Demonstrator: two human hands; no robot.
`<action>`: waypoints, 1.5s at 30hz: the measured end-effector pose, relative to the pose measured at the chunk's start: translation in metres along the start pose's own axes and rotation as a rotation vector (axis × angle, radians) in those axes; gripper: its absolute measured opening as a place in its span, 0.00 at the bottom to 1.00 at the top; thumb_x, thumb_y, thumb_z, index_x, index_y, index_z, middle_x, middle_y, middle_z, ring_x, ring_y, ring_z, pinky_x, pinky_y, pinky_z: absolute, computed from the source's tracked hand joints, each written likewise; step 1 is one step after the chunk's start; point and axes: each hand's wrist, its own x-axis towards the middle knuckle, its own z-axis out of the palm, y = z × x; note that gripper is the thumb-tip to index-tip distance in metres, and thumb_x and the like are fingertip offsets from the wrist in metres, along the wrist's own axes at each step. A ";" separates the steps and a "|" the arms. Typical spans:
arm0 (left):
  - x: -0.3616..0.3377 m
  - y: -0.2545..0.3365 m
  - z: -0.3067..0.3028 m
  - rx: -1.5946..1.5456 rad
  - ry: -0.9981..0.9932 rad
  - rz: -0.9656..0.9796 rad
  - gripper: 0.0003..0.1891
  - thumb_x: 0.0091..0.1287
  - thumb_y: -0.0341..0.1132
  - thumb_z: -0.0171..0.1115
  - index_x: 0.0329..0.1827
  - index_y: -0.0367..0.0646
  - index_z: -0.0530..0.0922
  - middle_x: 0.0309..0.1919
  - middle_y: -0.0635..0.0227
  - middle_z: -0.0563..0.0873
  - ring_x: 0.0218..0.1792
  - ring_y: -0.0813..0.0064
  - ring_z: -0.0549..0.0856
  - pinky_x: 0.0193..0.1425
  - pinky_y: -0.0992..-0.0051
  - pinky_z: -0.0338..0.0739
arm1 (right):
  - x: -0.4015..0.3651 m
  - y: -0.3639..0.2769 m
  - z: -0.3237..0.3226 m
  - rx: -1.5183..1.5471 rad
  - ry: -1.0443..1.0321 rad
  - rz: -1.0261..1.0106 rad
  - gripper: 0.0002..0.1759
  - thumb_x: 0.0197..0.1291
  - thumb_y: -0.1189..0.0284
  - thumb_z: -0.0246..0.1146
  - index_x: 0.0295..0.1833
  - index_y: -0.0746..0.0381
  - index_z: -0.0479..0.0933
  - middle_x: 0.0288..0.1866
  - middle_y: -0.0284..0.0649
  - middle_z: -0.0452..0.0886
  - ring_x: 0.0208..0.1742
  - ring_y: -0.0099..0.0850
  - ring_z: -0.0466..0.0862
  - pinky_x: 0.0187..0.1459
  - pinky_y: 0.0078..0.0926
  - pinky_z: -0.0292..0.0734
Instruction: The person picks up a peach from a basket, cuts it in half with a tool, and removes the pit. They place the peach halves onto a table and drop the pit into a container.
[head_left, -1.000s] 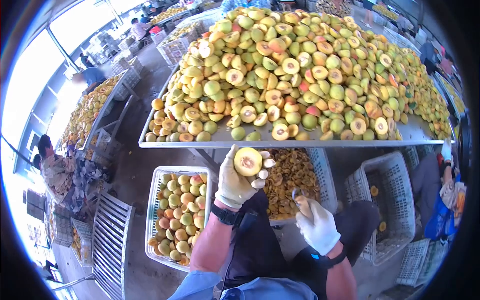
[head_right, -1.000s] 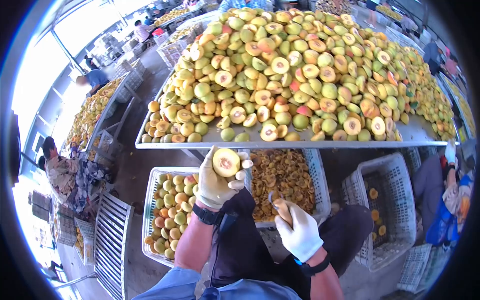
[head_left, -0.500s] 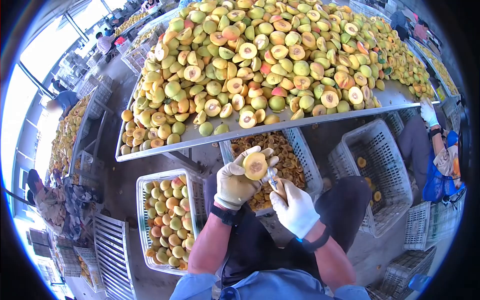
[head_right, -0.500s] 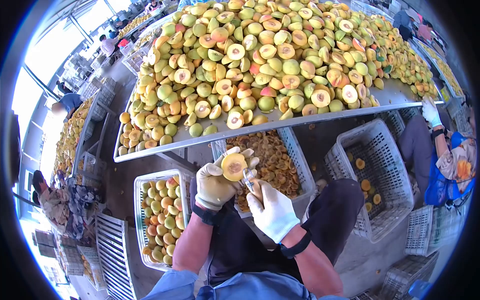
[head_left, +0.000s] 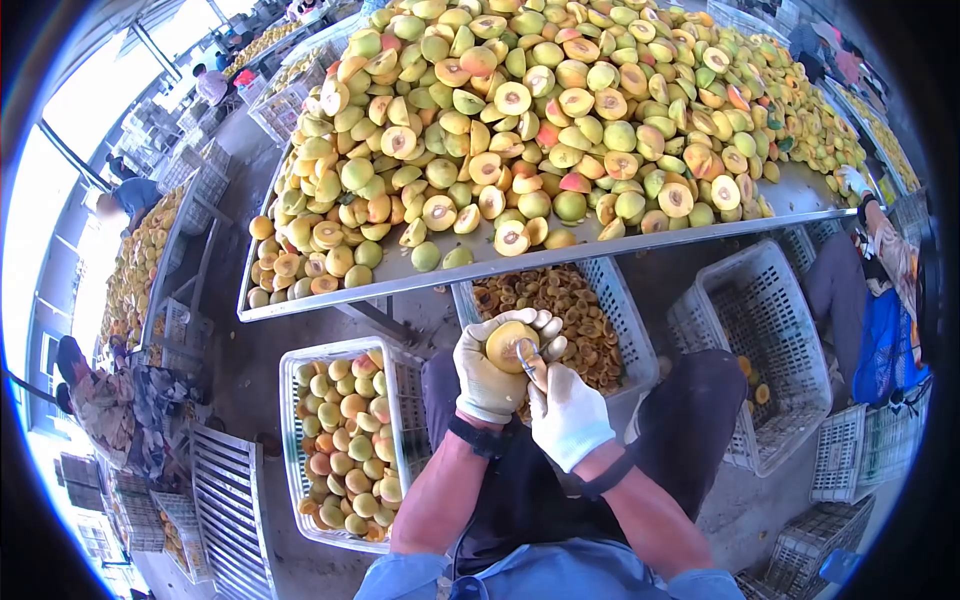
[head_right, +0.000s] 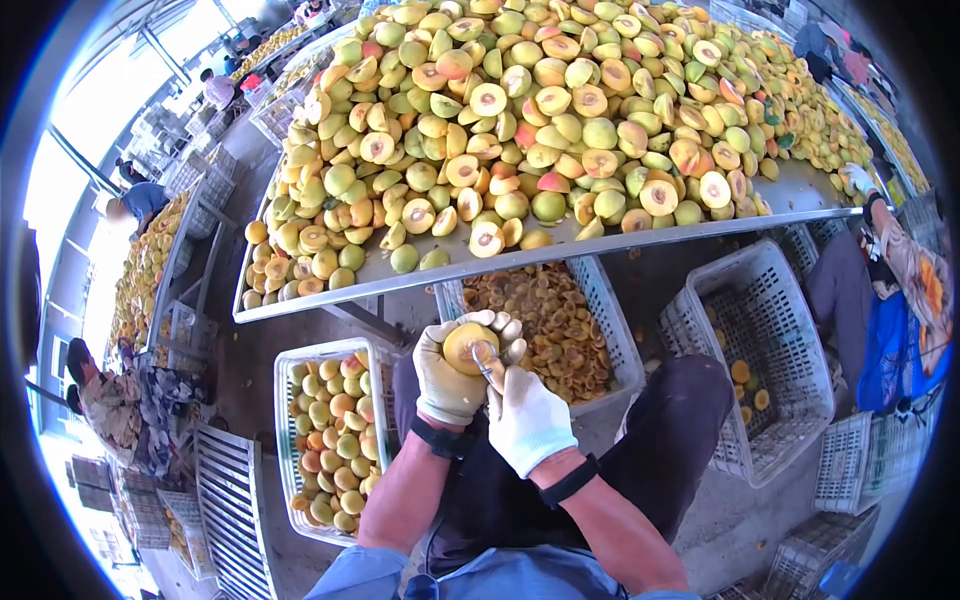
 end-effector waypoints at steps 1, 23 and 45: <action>-0.001 0.000 0.001 -0.028 -0.010 -0.017 0.25 0.63 0.48 0.50 0.49 0.32 0.79 0.47 0.52 0.82 0.53 0.50 0.82 0.61 0.51 0.78 | 0.000 0.001 0.002 -0.002 0.011 -0.007 0.12 0.64 0.68 0.64 0.41 0.62 0.69 0.33 0.54 0.79 0.33 0.58 0.81 0.35 0.56 0.75; 0.011 -0.002 -0.003 0.109 -0.274 -0.327 0.22 0.68 0.45 0.53 0.34 0.29 0.80 0.32 0.47 0.84 0.41 0.48 0.83 0.56 0.55 0.78 | -0.002 0.031 -0.020 0.014 -0.309 -0.108 0.12 0.63 0.69 0.60 0.45 0.66 0.70 0.31 0.56 0.81 0.34 0.57 0.83 0.35 0.54 0.78; 0.012 -0.027 0.001 0.584 0.066 0.195 0.20 0.71 0.45 0.66 0.38 0.31 0.82 0.31 0.55 0.88 0.29 0.66 0.88 0.35 0.69 0.85 | 0.008 0.048 -0.015 0.445 -0.426 0.040 0.08 0.67 0.71 0.61 0.44 0.65 0.75 0.23 0.36 0.78 0.21 0.27 0.80 0.26 0.29 0.76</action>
